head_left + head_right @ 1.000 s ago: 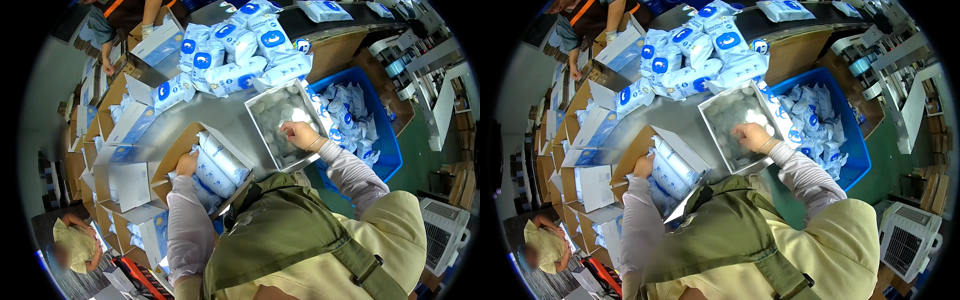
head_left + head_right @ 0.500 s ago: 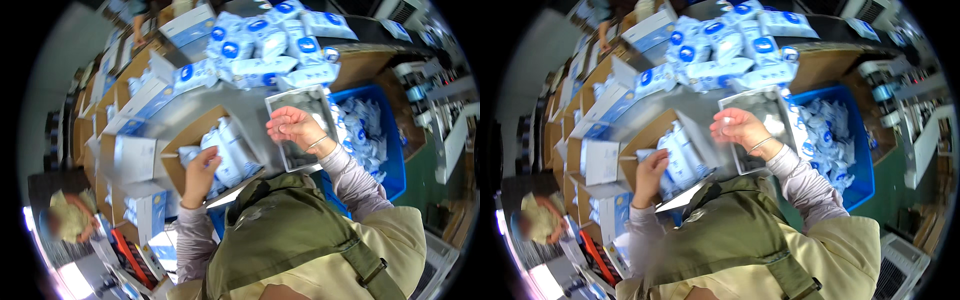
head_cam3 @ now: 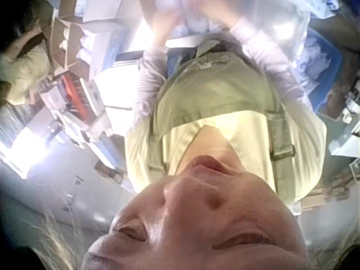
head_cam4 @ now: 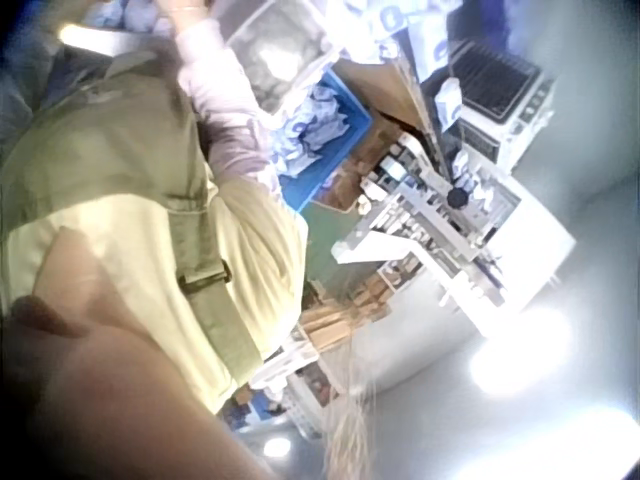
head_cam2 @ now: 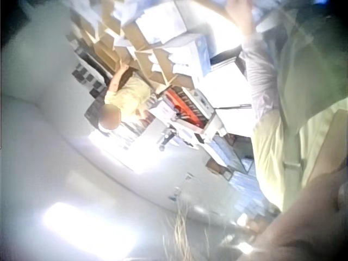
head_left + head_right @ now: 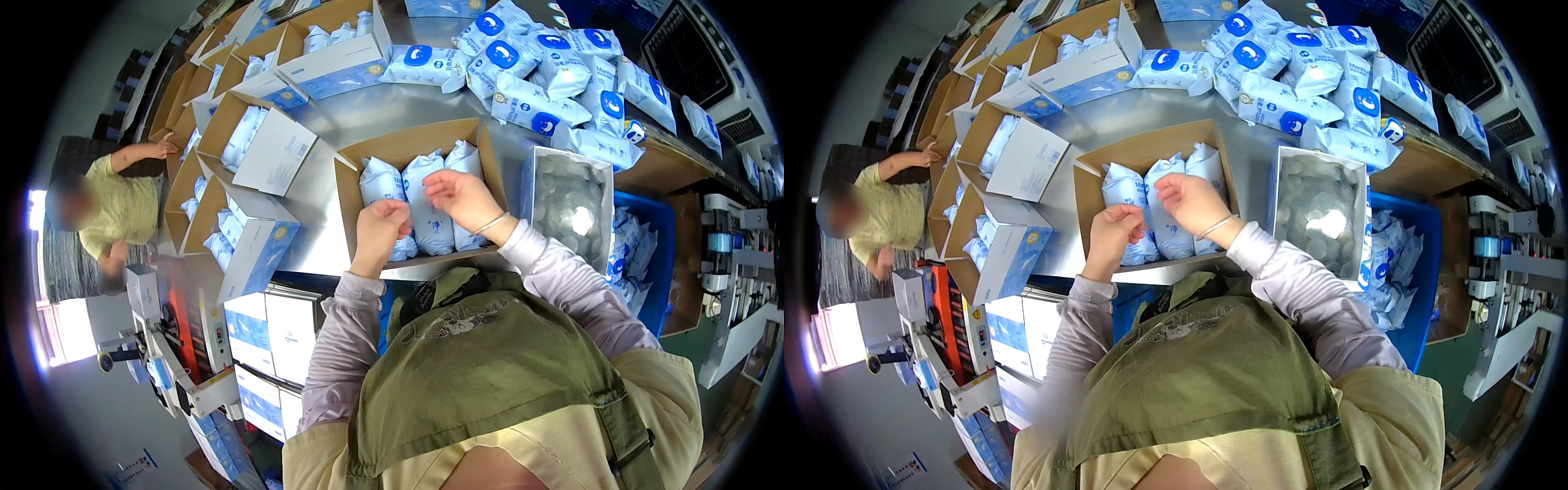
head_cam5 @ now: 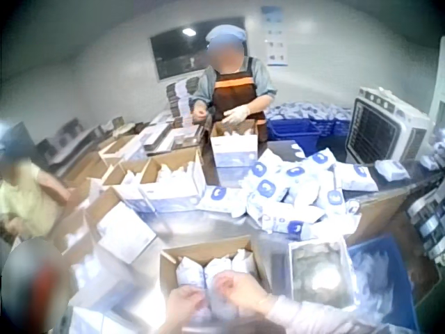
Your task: The person repeatedly picks up white and blue packaged items from a table and places them into open cardboard boxes. They then close the box flaps and move the filled boxes aside. The task is performed continuously in a fast-paced manner.
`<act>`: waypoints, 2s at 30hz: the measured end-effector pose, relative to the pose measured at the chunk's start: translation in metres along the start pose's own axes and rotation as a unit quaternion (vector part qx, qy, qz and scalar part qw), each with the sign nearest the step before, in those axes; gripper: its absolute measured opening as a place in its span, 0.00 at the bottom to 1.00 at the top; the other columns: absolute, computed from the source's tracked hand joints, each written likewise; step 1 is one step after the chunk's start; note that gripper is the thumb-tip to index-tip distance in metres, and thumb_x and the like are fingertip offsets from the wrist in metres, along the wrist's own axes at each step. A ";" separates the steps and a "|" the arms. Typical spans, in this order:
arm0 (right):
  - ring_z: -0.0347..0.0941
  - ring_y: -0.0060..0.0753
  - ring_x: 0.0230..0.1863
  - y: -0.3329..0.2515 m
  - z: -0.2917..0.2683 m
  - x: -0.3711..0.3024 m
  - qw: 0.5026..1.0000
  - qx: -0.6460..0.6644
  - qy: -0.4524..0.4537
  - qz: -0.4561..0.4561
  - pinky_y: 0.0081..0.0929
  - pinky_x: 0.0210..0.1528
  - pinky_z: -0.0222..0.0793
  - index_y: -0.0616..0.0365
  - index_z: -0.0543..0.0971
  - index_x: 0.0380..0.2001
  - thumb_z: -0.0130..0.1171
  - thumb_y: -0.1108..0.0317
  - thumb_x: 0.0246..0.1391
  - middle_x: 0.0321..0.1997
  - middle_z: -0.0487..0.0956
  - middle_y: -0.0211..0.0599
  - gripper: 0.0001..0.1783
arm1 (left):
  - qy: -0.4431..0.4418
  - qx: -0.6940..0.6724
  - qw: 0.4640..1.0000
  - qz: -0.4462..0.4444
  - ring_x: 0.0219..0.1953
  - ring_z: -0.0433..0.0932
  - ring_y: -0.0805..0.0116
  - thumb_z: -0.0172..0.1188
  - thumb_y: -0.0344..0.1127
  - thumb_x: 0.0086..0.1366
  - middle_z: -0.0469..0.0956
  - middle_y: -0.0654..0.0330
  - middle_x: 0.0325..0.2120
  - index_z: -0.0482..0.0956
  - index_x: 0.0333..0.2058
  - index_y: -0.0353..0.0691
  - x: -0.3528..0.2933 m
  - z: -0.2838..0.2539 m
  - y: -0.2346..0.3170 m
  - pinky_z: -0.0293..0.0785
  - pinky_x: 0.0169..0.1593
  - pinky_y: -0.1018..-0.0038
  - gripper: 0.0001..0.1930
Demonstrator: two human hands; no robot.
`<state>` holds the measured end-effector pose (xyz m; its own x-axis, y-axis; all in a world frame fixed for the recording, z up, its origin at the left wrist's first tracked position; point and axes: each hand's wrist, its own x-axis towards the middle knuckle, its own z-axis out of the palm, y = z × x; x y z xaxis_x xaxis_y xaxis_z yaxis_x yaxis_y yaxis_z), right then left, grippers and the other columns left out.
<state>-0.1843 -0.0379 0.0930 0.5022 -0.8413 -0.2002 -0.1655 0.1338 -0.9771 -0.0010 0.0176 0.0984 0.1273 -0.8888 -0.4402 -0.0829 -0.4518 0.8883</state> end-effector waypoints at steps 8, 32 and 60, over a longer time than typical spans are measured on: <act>0.76 0.36 0.44 -0.012 -0.073 -0.057 0.929 -0.165 0.287 -0.168 0.29 0.43 0.71 0.58 0.76 0.44 0.62 0.74 0.45 0.45 0.78 0.41 0.19 | 0.211 0.395 0.854 0.265 0.32 0.76 0.55 0.64 0.37 0.55 0.77 0.48 0.31 0.75 0.37 0.30 -0.029 -0.004 0.011 0.72 0.37 0.68 0.16; 0.68 0.33 0.30 -0.024 0.154 0.166 0.970 0.198 0.037 0.139 0.30 0.23 0.66 0.55 0.51 0.64 0.49 0.84 0.31 0.40 0.71 0.42 0.49 | 0.593 0.525 0.610 0.030 0.29 0.76 0.61 0.69 0.52 0.43 0.77 0.61 0.23 0.75 0.25 0.44 -0.013 -0.357 -0.088 0.62 0.37 0.65 0.19; 0.71 0.23 0.44 0.004 0.296 0.182 0.945 0.024 -0.322 -0.050 0.21 0.44 0.72 0.60 0.70 0.52 0.61 0.79 0.46 0.47 0.74 0.33 0.27 | 0.688 0.157 0.693 0.150 0.40 0.81 0.53 0.58 0.25 0.51 0.81 0.50 0.37 0.80 0.39 0.32 -0.299 -0.235 -0.126 0.75 0.47 0.69 0.14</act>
<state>0.1580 -0.0354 0.0317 0.9283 -0.3599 -0.0932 -0.0585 0.1063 -0.9926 0.2038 0.3577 0.1492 0.8612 -0.1306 0.4911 -0.4930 -0.4489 0.7452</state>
